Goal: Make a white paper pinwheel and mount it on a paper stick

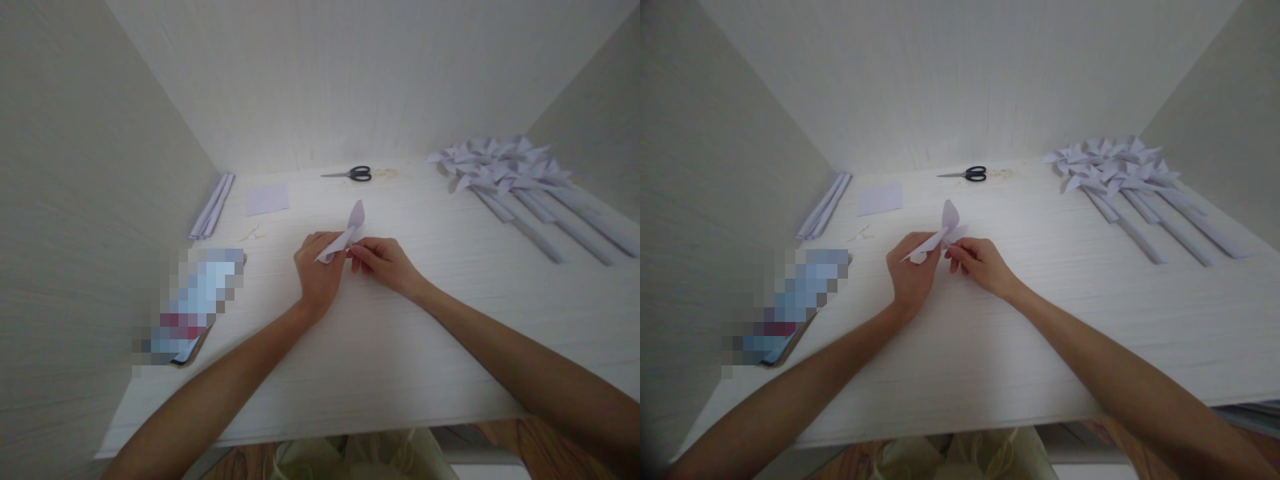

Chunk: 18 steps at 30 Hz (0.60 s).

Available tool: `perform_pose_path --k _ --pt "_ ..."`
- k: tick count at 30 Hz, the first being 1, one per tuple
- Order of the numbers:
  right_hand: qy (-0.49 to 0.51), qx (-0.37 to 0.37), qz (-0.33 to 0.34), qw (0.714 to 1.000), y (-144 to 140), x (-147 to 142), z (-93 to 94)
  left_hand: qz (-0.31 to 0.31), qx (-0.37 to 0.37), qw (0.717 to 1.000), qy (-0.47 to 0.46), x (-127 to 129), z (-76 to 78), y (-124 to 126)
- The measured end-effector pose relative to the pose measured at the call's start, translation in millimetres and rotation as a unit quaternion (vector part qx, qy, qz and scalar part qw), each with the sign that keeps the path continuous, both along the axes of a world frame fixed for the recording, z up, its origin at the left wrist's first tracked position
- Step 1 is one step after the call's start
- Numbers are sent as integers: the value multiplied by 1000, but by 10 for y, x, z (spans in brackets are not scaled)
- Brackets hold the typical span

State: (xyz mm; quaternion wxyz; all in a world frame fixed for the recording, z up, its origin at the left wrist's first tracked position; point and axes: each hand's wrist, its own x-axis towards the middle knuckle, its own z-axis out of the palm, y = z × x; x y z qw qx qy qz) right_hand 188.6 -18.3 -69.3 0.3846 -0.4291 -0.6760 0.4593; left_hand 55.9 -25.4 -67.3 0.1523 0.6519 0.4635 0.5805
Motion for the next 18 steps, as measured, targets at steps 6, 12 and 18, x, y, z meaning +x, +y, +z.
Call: perform_pose_path --k 6,12,18 --pt "16 -4 -24 1000 -16 -5 -3 -19 11 1000 -2 12 0 -6" --pt "15 7 -62 998 -24 -15 -19 -23 27 999 3 10 -12 -14" --pt "24 24 -92 995 -22 -11 -56 -35 29 999 4 18 -18 -19"
